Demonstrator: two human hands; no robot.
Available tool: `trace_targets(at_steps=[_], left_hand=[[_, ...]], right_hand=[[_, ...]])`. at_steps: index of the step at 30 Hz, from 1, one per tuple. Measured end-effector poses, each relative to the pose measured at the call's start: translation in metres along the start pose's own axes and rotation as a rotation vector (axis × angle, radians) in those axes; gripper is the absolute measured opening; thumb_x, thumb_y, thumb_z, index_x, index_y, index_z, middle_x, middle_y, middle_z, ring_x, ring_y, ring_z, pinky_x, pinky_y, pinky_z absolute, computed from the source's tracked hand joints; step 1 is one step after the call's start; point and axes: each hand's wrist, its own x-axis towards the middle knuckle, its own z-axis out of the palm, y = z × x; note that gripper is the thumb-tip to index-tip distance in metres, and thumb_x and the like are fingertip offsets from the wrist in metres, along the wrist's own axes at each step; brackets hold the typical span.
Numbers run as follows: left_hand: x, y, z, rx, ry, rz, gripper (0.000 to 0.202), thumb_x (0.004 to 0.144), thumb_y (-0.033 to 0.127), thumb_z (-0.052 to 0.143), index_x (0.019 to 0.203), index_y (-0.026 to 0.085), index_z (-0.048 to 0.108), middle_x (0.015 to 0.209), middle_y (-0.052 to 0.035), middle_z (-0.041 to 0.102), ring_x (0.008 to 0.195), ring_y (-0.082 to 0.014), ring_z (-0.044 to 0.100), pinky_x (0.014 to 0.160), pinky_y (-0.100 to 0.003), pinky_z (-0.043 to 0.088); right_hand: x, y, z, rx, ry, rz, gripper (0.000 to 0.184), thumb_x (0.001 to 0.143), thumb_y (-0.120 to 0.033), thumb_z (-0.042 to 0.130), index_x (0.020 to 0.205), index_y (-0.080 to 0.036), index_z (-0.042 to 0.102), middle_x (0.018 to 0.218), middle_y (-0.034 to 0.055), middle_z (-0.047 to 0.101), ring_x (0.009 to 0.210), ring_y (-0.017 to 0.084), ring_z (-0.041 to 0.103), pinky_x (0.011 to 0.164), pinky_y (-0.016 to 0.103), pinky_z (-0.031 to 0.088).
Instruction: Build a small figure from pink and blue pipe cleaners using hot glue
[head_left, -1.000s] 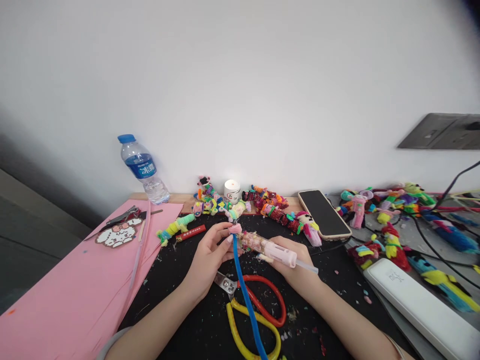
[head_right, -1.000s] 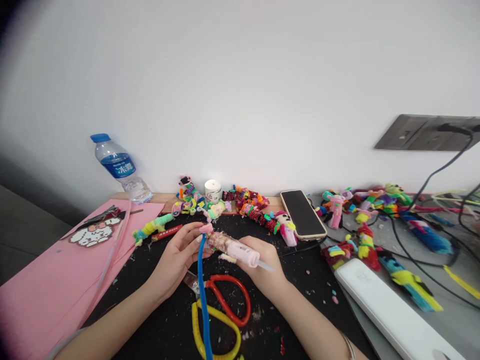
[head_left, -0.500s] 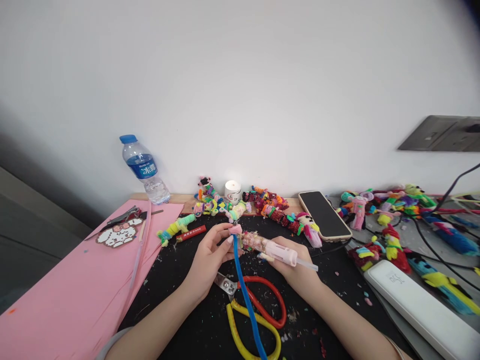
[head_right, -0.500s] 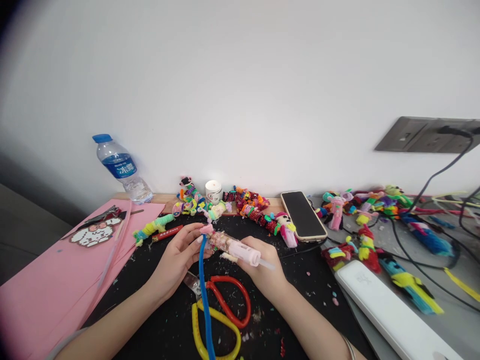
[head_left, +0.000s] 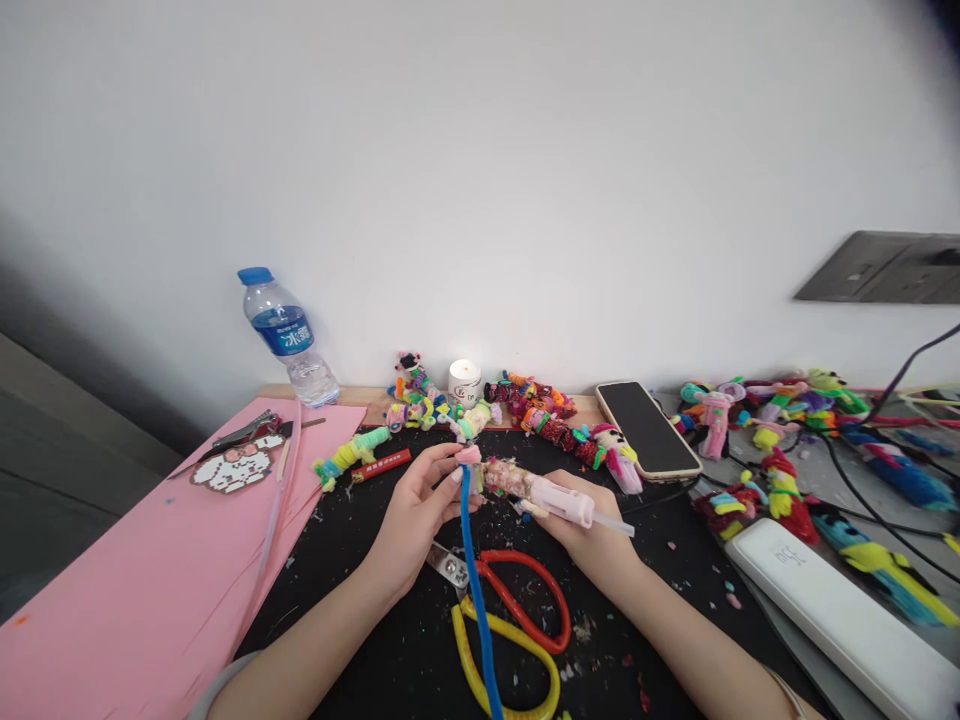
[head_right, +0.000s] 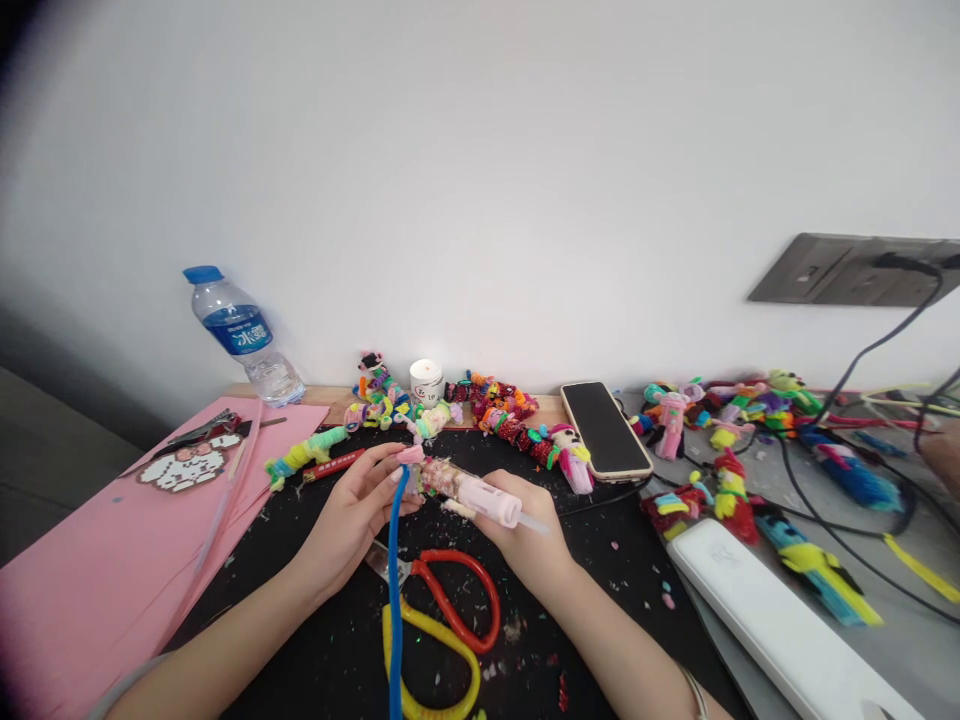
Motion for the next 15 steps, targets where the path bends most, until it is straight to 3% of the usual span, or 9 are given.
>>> trace_targets(at_steps=[15], left_hand=[[-0.0001, 0.0007, 0.0011, -0.037, 0.004, -0.005, 0.033, 0.078, 0.028, 0.066, 0.109, 0.022, 0.056, 0.109, -0.0021, 0.059, 0.073, -0.0102, 0.064, 0.072, -0.026, 0.055]], right_hand=[[-0.001, -0.0013, -0.0016, 0.002, 0.0, 0.016, 0.01, 0.079, -0.026, 0.06, 0.074, -0.017, 0.059, 0.064, 0.0, 0.064, 0.055, 0.013, 0.056, 0.052, 0.022, 0.04]])
